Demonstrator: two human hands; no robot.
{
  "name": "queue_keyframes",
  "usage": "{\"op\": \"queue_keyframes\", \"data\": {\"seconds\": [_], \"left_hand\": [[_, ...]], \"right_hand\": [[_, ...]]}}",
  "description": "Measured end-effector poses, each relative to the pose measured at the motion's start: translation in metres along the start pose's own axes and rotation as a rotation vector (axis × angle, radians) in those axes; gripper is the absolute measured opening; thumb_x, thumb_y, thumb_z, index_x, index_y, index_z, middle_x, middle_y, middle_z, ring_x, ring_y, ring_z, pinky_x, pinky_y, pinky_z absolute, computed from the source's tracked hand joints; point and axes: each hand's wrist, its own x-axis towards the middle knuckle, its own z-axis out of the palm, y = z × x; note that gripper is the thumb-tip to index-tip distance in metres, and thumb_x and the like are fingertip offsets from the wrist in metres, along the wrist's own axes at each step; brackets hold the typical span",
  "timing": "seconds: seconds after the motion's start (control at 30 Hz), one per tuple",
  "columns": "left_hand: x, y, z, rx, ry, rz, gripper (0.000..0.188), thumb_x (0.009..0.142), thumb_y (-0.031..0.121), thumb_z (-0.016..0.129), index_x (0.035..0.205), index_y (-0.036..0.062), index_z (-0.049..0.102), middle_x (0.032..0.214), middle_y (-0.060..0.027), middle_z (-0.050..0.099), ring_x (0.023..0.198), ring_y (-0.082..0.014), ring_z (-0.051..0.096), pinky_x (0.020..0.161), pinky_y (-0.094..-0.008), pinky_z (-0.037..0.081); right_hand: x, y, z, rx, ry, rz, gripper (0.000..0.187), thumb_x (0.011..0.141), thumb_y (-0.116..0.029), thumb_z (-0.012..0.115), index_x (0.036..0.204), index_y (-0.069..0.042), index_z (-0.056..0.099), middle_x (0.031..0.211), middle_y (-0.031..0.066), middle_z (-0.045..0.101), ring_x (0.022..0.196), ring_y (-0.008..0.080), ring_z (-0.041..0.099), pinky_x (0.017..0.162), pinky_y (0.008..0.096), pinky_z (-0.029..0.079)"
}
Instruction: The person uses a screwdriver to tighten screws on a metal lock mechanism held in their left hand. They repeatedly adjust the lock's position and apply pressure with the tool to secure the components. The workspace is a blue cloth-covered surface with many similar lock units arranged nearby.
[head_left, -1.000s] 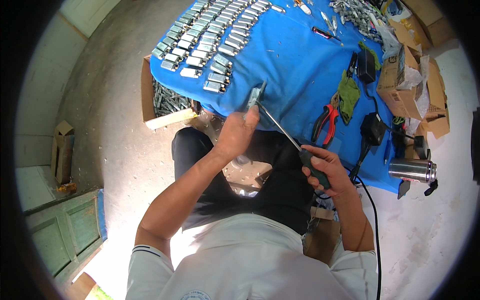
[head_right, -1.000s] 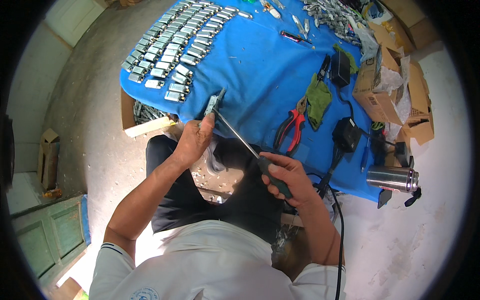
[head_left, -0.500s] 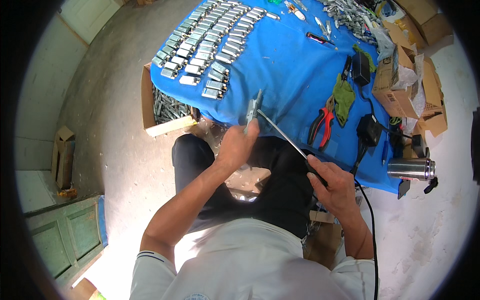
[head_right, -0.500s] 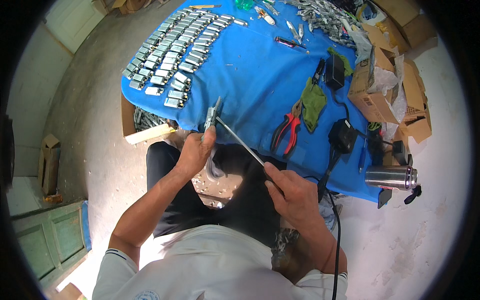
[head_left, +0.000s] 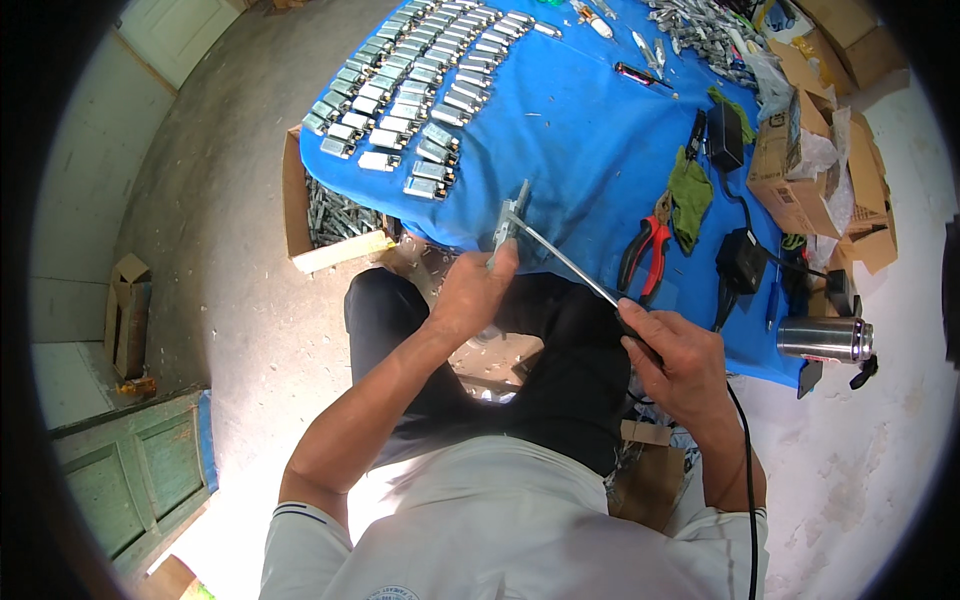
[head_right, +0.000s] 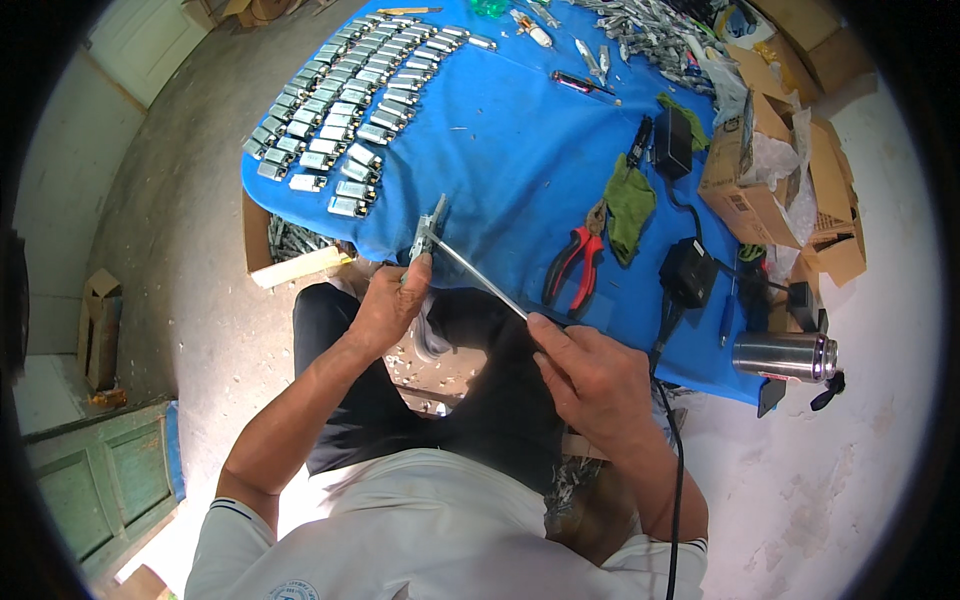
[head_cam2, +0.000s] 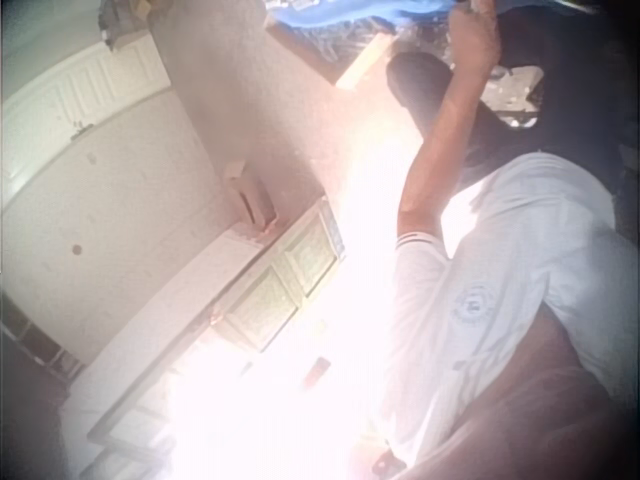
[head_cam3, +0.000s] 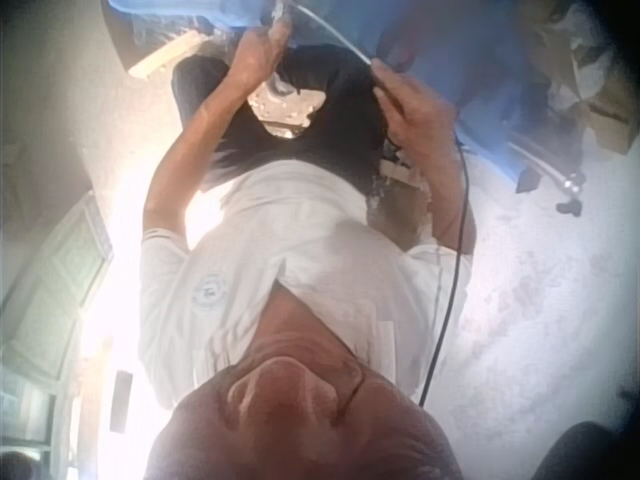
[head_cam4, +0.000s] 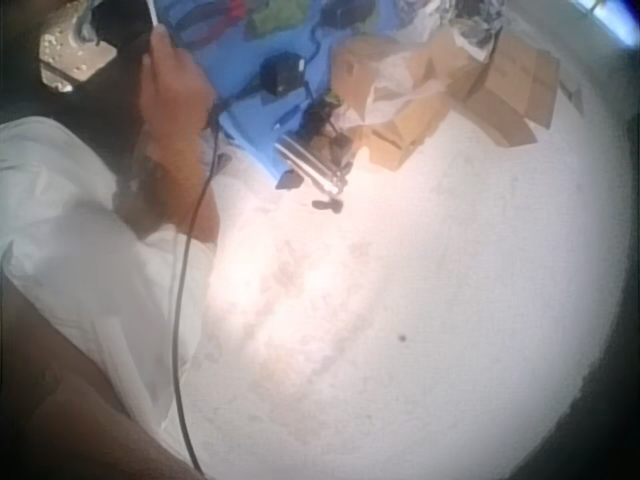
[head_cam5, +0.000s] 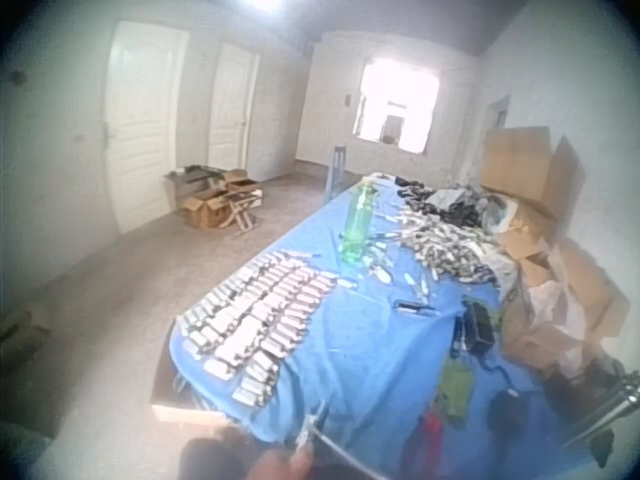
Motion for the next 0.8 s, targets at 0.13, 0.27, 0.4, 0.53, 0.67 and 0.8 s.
{"op": "queue_keyframes", "data": {"seconds": [0.13,0.27,0.4,0.53,0.67,0.8], "left_hand": [[0.002,0.000,-0.002,-0.043,-0.047,0.009,0.065,0.095,0.053,0.048,0.078,-0.0082,0.061,0.064,-0.0215,0.055,0.066,-0.0359,0.058,0.071,-0.0452,0.046],[0.003,-0.005,0.002,-0.346,-0.092,0.010,0.058,0.098,0.057,0.048,0.060,0.0137,0.040,0.053,0.0058,0.035,0.047,-0.0065,0.033,0.043,-0.0261,0.026],[-0.004,0.011,-0.009,-0.603,-0.262,-0.174,0.054,0.097,0.057,0.050,0.062,0.0193,0.033,0.056,0.0090,0.025,0.045,-0.0049,0.022,0.042,-0.0242,0.017],[-0.002,0.008,-0.013,-0.691,-0.311,-0.211,0.052,0.096,0.058,0.050,0.064,0.0198,0.033,0.058,0.0090,0.024,0.047,-0.0051,0.020,0.043,-0.0242,0.015],[0.001,-0.001,-0.012,-0.702,-0.323,-0.204,0.052,0.095,0.059,0.050,0.066,0.0198,0.033,0.059,0.0085,0.024,0.048,-0.0055,0.021,0.043,-0.0241,0.015],[0.001,-0.002,-0.014,-0.691,-0.344,-0.190,0.052,0.095,0.060,0.050,0.066,0.0198,0.034,0.059,0.0082,0.025,0.048,-0.0060,0.021,0.044,-0.0241,0.015]], "right_hand": [[0.001,0.002,-0.007,0.026,0.015,0.022,0.040,0.079,-0.008,0.074,0.119,-0.013,0.068,0.086,0.0087,0.068,0.067,0.0264,0.065,0.058,0.0340,0.051],[0.003,0.003,-0.009,0.059,0.013,0.031,0.039,0.078,-0.006,0.074,0.117,-0.012,0.069,0.086,0.0096,0.069,0.067,0.0260,0.065,0.057,0.0334,0.051],[0.005,0.005,-0.014,0.047,-0.003,0.009,0.040,0.078,-0.005,0.074,0.117,-0.010,0.069,0.085,0.0101,0.069,0.066,0.0257,0.065,0.057,0.0332,0.051],[0.011,0.002,-0.017,0.038,-0.022,-0.026,0.040,0.077,-0.005,0.075,0.116,-0.009,0.069,0.082,0.0102,0.068,0.065,0.0258,0.064,0.055,0.0338,0.050],[0.016,0.002,-0.017,0.014,-0.027,-0.075,0.041,0.076,-0.004,0.075,0.117,-0.009,0.068,0.080,0.0097,0.067,0.064,0.0255,0.063,0.053,0.0347,0.048],[0.019,0.004,-0.019,-0.016,-0.025,-0.098,0.042,0.076,-0.003,0.074,0.117,-0.010,0.067,0.079,0.0090,0.065,0.063,0.0252,0.062,0.053,0.0353,0.048]]}}
